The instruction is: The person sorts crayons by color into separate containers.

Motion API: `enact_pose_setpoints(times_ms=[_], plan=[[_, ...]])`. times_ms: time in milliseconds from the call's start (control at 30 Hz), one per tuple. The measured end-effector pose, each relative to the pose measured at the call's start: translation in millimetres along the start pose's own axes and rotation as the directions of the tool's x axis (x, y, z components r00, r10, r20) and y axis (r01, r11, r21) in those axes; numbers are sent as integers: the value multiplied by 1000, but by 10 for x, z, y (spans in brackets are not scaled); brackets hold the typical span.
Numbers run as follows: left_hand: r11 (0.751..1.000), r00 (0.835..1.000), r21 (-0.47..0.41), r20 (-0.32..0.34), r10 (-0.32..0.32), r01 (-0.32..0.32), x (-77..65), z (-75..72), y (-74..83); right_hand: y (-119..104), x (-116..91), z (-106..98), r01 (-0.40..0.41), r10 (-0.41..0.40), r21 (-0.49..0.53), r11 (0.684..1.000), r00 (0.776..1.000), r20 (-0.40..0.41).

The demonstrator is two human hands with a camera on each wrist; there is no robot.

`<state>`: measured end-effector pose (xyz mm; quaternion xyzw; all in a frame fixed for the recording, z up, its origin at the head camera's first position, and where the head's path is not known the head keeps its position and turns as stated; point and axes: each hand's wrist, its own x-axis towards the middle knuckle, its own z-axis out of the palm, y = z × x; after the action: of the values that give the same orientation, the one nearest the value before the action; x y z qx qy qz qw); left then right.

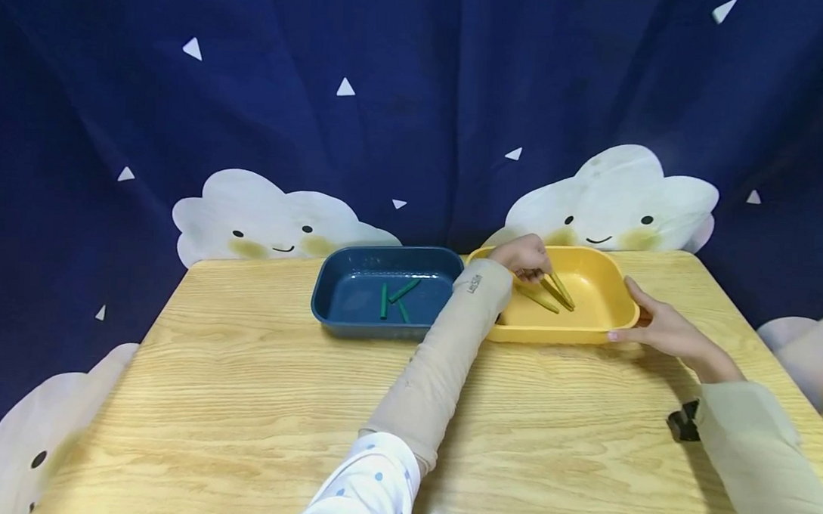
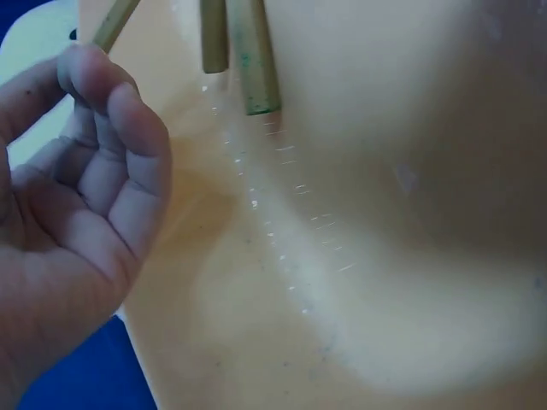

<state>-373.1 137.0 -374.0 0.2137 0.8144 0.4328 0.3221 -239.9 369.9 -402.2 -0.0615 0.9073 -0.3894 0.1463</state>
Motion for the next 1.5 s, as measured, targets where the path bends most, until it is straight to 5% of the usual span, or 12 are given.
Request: enact_pose_setpoints(times_ms=[133, 267, 400, 533, 733, 1133, 1500], plan=[[988, 992, 117, -84, -94, 103, -16, 58, 9, -4, 4, -2, 7, -7, 5, 1000, 1000, 8], [963, 987, 234, -120, -105, 131, -19, 77, 117, -14, 14, -31, 4, -4, 17, 1000, 1000, 13], [973, 992, 216, -111, -52, 75, -52, 34, 206, -15, 50, -44, -4, 4, 9, 1000, 1000, 19], [991, 998, 130, -35, 47, -42, -106, -64, 258, -25, 74, -40, -15, 15, 7, 1000, 999, 31], [987, 985, -21, 59, 162, -161, -155, -261, 282, -14, 100, -88, -17, 17, -5, 1000, 999, 37], [943, 944, -45, -44, 327, -329, -510, -473, 60, 128, 198, -165, -9, 10, -27, 1000, 1000, 25], [905, 912, -137, -145, 383, -402, -825, -534, -224, 176, 240, -211, 21, -20, -23, 1000, 999, 39]])
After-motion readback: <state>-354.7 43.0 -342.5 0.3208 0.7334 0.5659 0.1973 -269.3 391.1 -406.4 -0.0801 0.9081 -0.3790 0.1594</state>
